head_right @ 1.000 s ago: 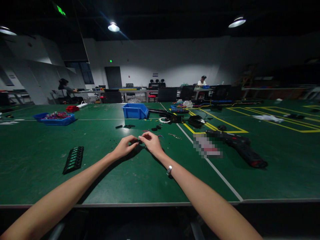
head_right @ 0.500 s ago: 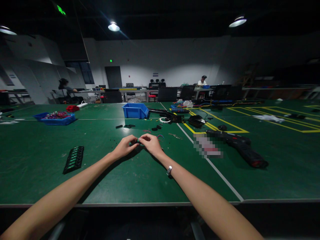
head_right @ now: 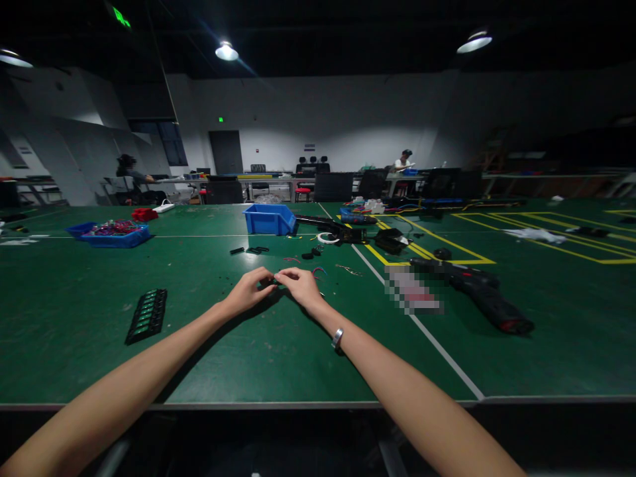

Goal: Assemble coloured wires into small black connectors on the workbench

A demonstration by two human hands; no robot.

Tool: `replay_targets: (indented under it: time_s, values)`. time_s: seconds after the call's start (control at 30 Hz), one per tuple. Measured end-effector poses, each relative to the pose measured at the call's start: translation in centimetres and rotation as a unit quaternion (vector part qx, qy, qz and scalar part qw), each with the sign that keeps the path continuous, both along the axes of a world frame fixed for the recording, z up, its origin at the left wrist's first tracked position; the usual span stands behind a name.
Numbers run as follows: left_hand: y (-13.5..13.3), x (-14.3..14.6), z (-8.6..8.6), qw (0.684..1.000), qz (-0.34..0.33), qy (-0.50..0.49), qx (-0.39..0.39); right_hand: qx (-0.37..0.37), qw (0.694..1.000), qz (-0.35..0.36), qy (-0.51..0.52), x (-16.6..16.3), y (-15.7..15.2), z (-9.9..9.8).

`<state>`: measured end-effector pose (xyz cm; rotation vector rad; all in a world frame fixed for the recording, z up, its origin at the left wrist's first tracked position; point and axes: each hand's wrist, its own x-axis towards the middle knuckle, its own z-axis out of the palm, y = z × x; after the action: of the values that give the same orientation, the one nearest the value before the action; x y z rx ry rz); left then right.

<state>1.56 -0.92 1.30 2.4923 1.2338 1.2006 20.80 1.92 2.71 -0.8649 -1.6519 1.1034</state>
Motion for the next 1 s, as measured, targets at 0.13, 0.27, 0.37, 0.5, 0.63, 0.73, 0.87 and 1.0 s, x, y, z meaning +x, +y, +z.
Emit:
replay_targets:
  time_s: [0.13, 0.27, 0.37, 0.5, 0.63, 0.73, 0.87, 1.0]
  values:
    - [-0.1, 0.0, 0.1, 1.000, -0.002, 0.007, 0.002, -0.049, 0.998, -0.005, 0.041, -0.2, 0.1, -0.4]
    - [-0.2, 0.1, 0.2, 1.000, -0.005, 0.012, 0.006, -0.113, 0.990, 0.003, 0.083, -0.5, 0.4, -1.2]
    - [-0.3, 0.2, 0.2, 1.000, -0.008, 0.010, 0.011, -0.130, 0.987, 0.005, 0.096, -0.6, 0.6, -1.7]
    - [-0.3, 0.3, 0.2, 1.000, -0.013, 0.007, 0.020, -0.130, 0.987, -0.007, 0.098, -0.8, 0.4, -1.7]
    - [-0.4, 0.4, 0.2, 0.999, -0.014, -0.005, 0.034, -0.117, 0.988, -0.021, 0.101, -0.9, 0.2, -1.4]
    - [-0.5, 0.5, 0.3, 0.999, -0.015, -0.019, 0.036, -0.105, 0.988, -0.027, 0.105, -0.9, 0.1, -1.4]
    - [-0.7, 0.7, 0.3, 0.999, -0.018, -0.029, 0.037, -0.087, 0.991, -0.031, 0.101, -0.8, 0.2, -1.6]
    - [-0.8, 0.9, 0.3, 0.998, -0.018, -0.035, 0.040, -0.076, 0.992, -0.040, 0.096, -0.9, 0.1, -1.7]
